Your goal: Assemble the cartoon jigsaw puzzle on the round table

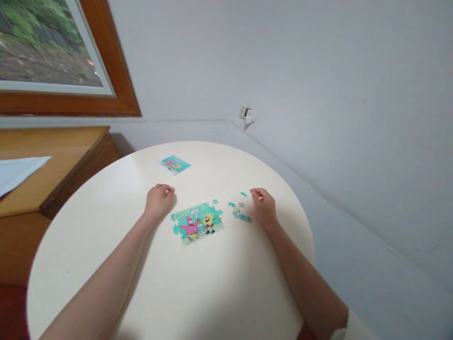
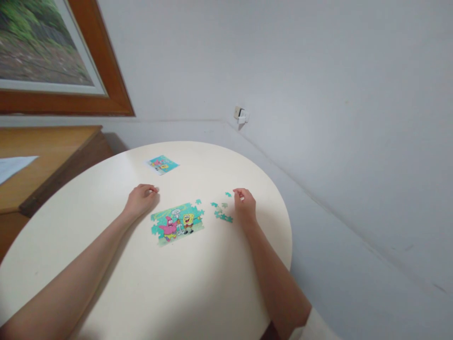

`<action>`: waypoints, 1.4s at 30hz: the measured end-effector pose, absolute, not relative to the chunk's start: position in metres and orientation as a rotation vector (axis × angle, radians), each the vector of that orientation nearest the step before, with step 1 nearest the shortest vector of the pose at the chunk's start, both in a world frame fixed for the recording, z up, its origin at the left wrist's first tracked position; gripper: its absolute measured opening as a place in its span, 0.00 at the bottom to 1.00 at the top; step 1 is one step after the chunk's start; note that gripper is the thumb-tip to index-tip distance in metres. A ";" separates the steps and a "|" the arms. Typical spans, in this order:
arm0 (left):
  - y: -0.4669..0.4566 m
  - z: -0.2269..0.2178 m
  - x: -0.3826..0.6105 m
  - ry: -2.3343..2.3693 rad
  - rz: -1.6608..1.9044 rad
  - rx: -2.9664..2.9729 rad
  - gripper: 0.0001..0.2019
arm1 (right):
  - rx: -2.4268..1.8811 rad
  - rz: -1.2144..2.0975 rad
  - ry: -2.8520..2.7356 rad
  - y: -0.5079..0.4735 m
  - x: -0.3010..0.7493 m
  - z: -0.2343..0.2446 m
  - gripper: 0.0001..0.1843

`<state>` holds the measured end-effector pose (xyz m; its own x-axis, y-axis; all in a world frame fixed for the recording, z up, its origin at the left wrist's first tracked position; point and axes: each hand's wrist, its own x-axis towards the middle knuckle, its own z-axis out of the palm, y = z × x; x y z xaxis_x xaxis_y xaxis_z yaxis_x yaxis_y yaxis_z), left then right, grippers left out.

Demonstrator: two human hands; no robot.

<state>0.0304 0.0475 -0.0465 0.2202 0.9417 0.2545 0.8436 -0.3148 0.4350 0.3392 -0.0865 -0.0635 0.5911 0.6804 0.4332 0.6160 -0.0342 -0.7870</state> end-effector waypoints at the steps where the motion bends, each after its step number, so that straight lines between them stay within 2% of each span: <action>1: 0.048 -0.047 0.030 1.702 0.711 2.284 0.16 | -1.723 0.064 -1.104 -0.086 0.339 -0.064 0.14; 11: 0.048 -0.047 0.030 1.684 0.729 2.295 0.17 | -1.744 0.012 -1.244 -0.085 0.342 -0.068 0.13; 16: 0.046 -0.044 0.030 1.683 0.704 2.284 0.17 | -1.746 -0.111 -1.531 -0.089 0.324 -0.065 0.10; 23: 0.049 -0.047 0.030 1.676 0.723 2.303 0.16 | -1.952 -0.208 -1.750 -0.091 0.299 -0.064 0.07; 35: 0.051 -0.053 0.030 1.689 0.751 2.299 0.15 | -2.012 -0.054 -1.677 -0.087 0.301 -0.070 0.04; 42: 0.052 -0.056 0.030 1.685 0.779 2.302 0.14 | -1.883 0.048 -1.704 -0.088 0.301 -0.068 0.02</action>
